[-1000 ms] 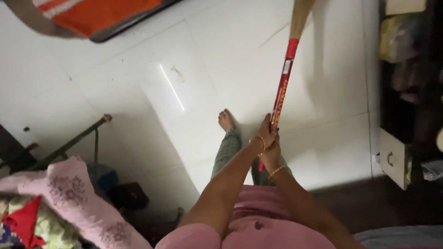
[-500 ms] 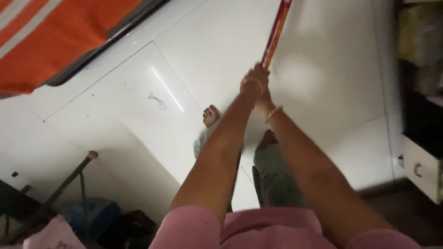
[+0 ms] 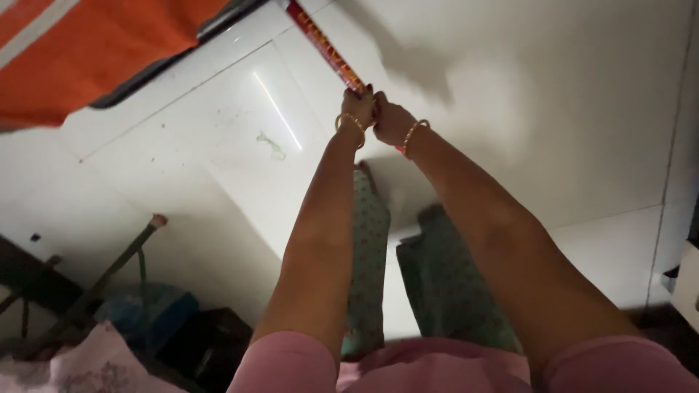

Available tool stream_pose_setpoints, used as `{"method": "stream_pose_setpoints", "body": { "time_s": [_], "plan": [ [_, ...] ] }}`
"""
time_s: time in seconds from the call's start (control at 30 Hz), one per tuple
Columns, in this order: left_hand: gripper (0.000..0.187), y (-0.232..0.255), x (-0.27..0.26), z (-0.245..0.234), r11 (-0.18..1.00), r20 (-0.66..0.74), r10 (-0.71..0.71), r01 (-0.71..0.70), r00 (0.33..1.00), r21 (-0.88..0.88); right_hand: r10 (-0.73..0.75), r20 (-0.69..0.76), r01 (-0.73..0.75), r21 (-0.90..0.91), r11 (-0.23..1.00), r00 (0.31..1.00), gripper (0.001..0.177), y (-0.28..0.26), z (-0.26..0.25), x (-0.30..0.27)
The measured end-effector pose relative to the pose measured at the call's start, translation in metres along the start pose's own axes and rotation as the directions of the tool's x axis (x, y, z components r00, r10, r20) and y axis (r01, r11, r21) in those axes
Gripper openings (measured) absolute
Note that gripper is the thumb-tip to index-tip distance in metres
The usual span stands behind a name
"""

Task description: The person sweeps a tiled floor with a traditional broom, moving debris toward a corner. They briefly pick up a cloth from the floor and place it on a nearby bed before continuing to sweep.

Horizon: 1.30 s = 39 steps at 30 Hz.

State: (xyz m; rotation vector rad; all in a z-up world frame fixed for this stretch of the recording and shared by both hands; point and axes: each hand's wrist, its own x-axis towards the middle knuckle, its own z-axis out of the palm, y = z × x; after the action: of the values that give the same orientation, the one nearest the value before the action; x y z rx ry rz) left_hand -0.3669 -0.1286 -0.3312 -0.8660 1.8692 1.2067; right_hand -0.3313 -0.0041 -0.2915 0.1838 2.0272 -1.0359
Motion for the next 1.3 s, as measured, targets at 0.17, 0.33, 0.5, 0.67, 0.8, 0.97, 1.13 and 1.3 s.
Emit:
{"method": "stream_pose_setpoints", "body": {
  "time_s": [0.17,0.33,0.5,0.67,0.8,0.97,1.13,1.3],
  "plan": [
    [0.049,-0.043,-0.09,-0.053,0.979,-0.022,-0.118,0.112,0.993,-0.172,-0.12,0.169,0.13,-0.046,0.991,0.978,0.057,-0.033,0.047,-0.055],
    [0.048,-0.141,-0.151,-0.029,0.936,-0.032,-0.044,0.03,0.999,-0.349,0.023,0.286,0.042,-0.221,0.974,0.958,0.048,-0.045,0.062,-0.16],
    [0.052,-0.112,-0.305,-0.048,0.935,0.08,-0.204,0.219,0.976,-0.28,0.094,0.367,0.047,-0.358,0.932,0.926,0.057,-0.106,0.039,-0.282],
    [0.045,-0.111,-0.407,-0.045,0.851,0.134,-0.212,0.25,0.968,-0.462,0.017,0.349,0.034,-0.142,0.989,0.937,0.055,-0.116,0.028,-0.39],
    [0.044,-0.109,-0.484,-0.011,0.884,-0.016,-0.119,0.098,0.993,-0.458,-0.095,0.258,0.175,-0.304,0.936,0.961,0.045,-0.128,-0.002,-0.481],
    [0.058,-0.087,-0.567,0.031,0.774,-0.023,0.273,-0.233,0.962,-0.589,0.172,0.204,-0.162,-0.067,0.985,0.964,0.052,-0.159,-0.053,-0.605],
    [0.054,-0.051,-0.622,-0.023,0.995,0.172,-0.001,0.018,0.985,-0.101,0.036,0.263,-0.081,0.163,0.983,0.964,0.034,-0.116,-0.009,-0.59],
    [0.067,-0.104,-0.52,-0.077,0.986,0.139,-0.142,0.152,0.98,-0.072,0.144,0.317,-0.209,0.182,0.961,0.937,0.018,-0.209,0.038,-0.534]
  ]
}}
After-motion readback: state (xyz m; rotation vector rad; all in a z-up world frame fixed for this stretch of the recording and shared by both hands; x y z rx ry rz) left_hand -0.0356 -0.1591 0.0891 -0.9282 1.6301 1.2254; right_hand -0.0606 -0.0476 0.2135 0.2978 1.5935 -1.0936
